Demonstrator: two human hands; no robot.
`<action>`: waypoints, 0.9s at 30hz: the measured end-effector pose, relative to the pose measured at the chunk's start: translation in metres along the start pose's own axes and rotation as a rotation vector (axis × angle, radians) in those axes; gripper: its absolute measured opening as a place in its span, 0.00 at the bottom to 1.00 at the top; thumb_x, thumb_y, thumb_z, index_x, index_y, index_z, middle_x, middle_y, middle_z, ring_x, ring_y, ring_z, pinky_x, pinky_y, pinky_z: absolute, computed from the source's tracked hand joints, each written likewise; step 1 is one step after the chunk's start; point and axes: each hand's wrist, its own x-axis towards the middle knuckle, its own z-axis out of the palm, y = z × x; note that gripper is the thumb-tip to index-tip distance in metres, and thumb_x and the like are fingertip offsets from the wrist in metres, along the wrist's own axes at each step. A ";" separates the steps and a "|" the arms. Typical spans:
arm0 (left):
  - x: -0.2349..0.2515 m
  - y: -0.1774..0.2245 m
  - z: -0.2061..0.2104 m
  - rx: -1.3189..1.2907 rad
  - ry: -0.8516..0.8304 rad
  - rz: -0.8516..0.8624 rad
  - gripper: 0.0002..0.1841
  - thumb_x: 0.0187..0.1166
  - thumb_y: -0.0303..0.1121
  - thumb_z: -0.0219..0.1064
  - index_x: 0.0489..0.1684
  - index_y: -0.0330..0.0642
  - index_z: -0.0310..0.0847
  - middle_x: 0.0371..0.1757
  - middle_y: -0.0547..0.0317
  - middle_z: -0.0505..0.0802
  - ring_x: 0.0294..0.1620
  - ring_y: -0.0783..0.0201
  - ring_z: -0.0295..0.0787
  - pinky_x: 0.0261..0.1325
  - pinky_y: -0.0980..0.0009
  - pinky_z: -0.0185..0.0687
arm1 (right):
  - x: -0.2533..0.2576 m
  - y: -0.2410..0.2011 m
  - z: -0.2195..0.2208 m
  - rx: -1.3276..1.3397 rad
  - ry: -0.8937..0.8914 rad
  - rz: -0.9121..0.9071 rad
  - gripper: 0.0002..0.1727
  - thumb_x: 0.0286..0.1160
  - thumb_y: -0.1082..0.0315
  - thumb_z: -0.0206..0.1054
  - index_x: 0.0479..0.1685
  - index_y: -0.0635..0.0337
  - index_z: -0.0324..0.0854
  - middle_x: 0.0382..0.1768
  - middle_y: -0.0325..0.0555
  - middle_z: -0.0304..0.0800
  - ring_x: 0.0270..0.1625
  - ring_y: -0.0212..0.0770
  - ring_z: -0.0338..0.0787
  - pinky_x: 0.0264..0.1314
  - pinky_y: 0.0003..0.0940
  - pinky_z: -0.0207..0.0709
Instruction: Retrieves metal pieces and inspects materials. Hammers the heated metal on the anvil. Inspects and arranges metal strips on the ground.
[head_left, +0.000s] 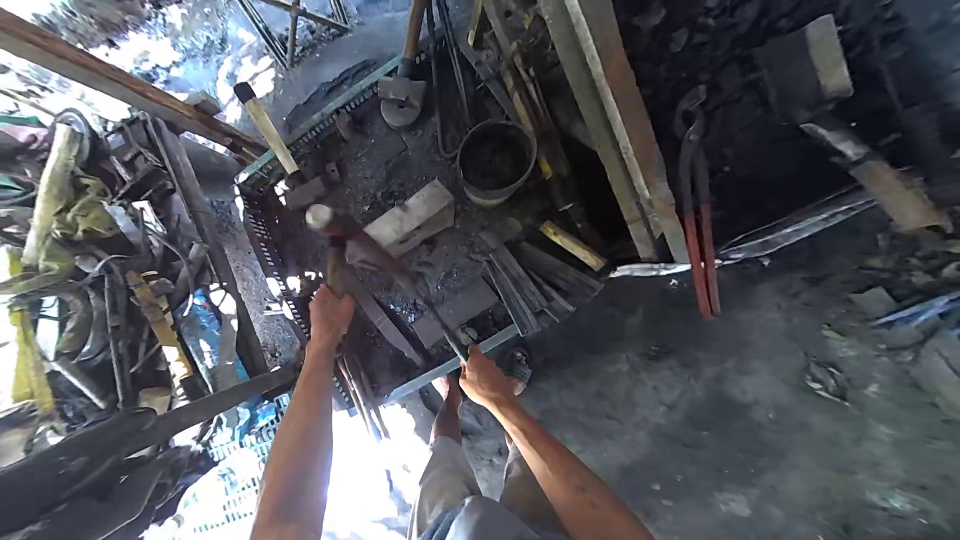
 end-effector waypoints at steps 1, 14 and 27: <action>-0.002 0.014 -0.018 -0.020 0.034 0.012 0.19 0.77 0.42 0.67 0.56 0.37 0.81 0.37 0.40 0.92 0.32 0.44 0.93 0.37 0.39 0.89 | 0.004 -0.008 -0.006 0.006 0.010 -0.026 0.28 0.81 0.56 0.60 0.76 0.59 0.68 0.53 0.58 0.91 0.55 0.58 0.93 0.56 0.59 0.86; -0.035 0.031 0.003 -0.144 0.420 0.261 0.22 0.82 0.41 0.66 0.65 0.33 0.77 0.38 0.42 0.92 0.34 0.48 0.92 0.40 0.46 0.90 | 0.043 -0.079 -0.020 0.025 -0.014 -0.012 0.31 0.73 0.60 0.64 0.75 0.63 0.68 0.58 0.59 0.89 0.61 0.57 0.91 0.58 0.59 0.84; -0.071 0.092 -0.089 -0.511 0.571 0.457 0.14 0.81 0.38 0.69 0.54 0.38 0.77 0.28 0.60 0.90 0.20 0.64 0.89 0.24 0.61 0.92 | 0.046 -0.079 -0.018 0.039 0.002 0.008 0.30 0.76 0.59 0.64 0.76 0.62 0.66 0.58 0.59 0.89 0.60 0.57 0.92 0.58 0.58 0.85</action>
